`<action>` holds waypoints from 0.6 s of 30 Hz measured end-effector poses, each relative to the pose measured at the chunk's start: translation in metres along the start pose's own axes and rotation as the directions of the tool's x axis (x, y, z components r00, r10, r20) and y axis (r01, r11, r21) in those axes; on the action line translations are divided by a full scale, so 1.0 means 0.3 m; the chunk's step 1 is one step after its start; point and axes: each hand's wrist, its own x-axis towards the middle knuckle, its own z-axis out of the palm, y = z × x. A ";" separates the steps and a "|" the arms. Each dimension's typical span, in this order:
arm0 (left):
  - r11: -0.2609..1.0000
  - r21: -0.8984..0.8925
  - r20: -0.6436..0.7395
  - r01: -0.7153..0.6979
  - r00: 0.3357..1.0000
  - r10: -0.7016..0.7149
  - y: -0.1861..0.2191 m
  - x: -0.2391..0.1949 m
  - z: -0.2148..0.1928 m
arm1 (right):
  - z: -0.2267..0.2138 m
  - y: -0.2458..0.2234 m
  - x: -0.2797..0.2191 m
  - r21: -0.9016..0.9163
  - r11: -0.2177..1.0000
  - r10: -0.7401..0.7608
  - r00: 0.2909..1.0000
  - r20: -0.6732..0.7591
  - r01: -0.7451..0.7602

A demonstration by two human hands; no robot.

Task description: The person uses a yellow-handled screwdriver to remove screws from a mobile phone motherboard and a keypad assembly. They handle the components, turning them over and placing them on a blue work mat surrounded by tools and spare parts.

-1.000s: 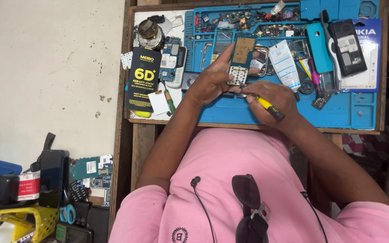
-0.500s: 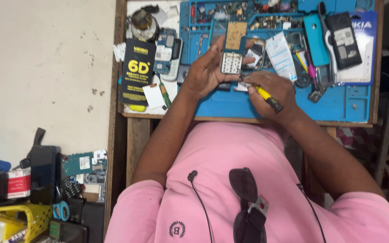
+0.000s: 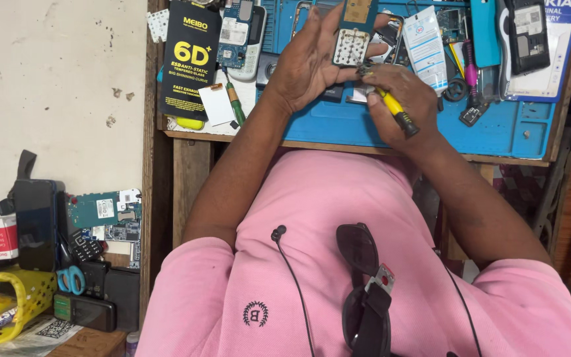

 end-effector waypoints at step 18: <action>1.000 -0.009 0.079 -0.007 0.997 0.008 -0.006 -0.010 0.005 | 0.010 0.016 0.020 0.051 0.998 0.023 1.000 0.007 -0.024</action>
